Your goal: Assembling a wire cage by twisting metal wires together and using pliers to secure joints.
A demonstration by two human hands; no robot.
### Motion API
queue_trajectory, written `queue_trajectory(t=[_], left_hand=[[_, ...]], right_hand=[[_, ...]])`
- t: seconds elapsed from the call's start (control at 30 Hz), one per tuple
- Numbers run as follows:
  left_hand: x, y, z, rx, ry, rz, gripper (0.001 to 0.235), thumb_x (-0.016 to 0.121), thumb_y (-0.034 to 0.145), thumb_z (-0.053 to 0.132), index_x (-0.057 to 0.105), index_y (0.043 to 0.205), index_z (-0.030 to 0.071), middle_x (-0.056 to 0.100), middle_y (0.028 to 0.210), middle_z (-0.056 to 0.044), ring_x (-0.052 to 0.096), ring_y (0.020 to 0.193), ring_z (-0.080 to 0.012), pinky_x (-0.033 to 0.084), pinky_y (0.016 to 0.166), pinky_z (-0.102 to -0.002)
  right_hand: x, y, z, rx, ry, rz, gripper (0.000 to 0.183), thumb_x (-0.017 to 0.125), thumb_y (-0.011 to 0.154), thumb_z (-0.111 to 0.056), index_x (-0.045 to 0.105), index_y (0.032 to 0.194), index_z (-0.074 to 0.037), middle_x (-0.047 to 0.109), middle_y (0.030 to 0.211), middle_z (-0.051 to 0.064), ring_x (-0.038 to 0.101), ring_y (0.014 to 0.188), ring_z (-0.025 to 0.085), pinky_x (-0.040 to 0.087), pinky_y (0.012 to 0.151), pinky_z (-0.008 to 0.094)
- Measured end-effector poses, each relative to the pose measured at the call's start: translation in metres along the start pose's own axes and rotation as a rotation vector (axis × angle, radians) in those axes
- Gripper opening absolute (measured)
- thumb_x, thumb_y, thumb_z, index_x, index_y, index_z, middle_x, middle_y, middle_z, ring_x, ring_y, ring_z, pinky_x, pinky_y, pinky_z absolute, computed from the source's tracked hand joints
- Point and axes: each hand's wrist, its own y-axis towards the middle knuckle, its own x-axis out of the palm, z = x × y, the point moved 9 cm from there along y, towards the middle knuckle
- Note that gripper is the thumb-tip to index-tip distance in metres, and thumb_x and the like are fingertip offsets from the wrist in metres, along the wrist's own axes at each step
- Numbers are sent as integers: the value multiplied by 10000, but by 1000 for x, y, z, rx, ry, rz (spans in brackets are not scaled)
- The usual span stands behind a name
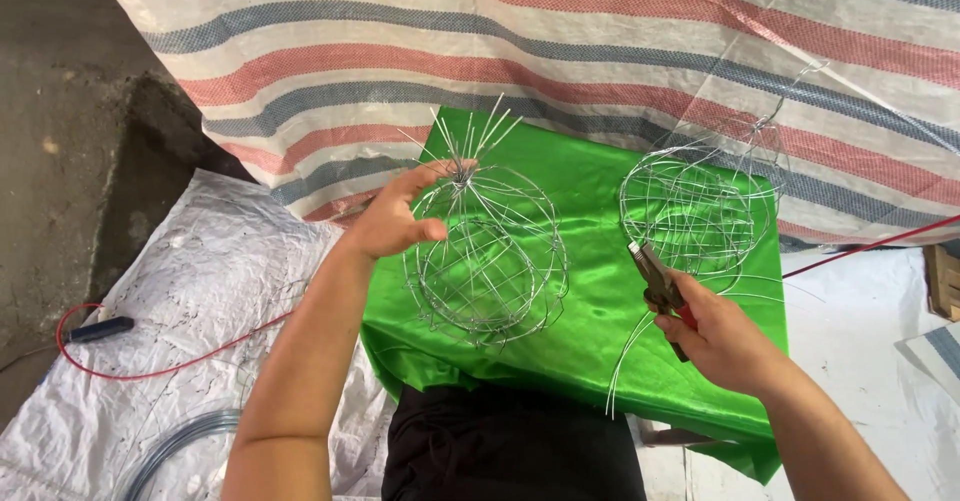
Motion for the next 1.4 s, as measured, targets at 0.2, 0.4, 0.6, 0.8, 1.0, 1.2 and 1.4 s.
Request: queue_trajectory(t=[0.2, 0.4, 0.6, 0.8, 1.0, 1.2, 1.4], left_hand=[[15, -13, 9, -72, 215, 60, 1172, 765, 719, 743, 357, 1562, 38, 326, 1579, -318, 288, 1461, -536, 255, 1165, -713], [23, -12, 15, -86, 159, 129, 1145, 657, 762, 784, 305, 1586, 73, 258, 1607, -318, 259, 1477, -534, 233, 1162, -745], [-7, -58, -56, 216, 115, 368, 879, 555, 892, 739, 404, 1560, 189, 435, 1575, -131, 357, 1466, -337, 280, 1207, -577], [7, -67, -56, -26, 208, 378, 647, 613, 973, 548, 523, 1469, 143, 491, 1517, -125, 453, 1399, -327, 432, 1107, -556], [10, -41, -24, -118, 162, 565, 462, 696, 910, 477, 674, 1286, 209, 573, 1410, 41, 509, 1309, -157, 492, 968, -367], [14, -21, -43, -55, -97, 755, 257, 721, 922, 338, 670, 1139, 211, 543, 1275, -67, 548, 1172, -236, 685, 858, -448], [48, -17, -68, -152, -152, 769, 278, 713, 974, 242, 661, 1204, 94, 525, 1239, -149, 486, 1235, -321, 440, 1076, -571]], right_hand=[[13, 4, -4, 26, 211, -5, 475, 662, 936, -162, 562, 1400, -166, 797, 987, 189, 812, 876, 331, 641, 823, 489], [40, 13, -10, -138, 539, -61, 500, 651, 935, -54, 536, 1421, -52, 762, 1004, 194, 744, 879, 270, 660, 830, 486], [34, 10, 8, -126, 600, -18, 478, 668, 927, -80, 566, 1393, -36, 759, 1027, 218, 743, 868, 284, 657, 832, 492], [33, 8, 23, -78, 615, 9, 467, 637, 951, -97, 538, 1396, 4, 720, 1051, 253, 740, 858, 339, 636, 861, 522], [25, 7, 64, 27, 649, 58, 436, 546, 967, 4, 475, 1397, -16, 692, 1253, 168, 650, 1250, 263, 646, 941, 488], [13, 3, 74, 328, -214, 49, 723, 557, 991, -228, 286, 1653, -337, 591, 1342, 152, 596, 1198, 364, 509, 958, 521], [69, 39, 136, 127, -579, 196, 693, 622, 976, -371, 366, 1620, -358, 604, 1278, 151, 634, 1193, 372, 627, 900, 502]])
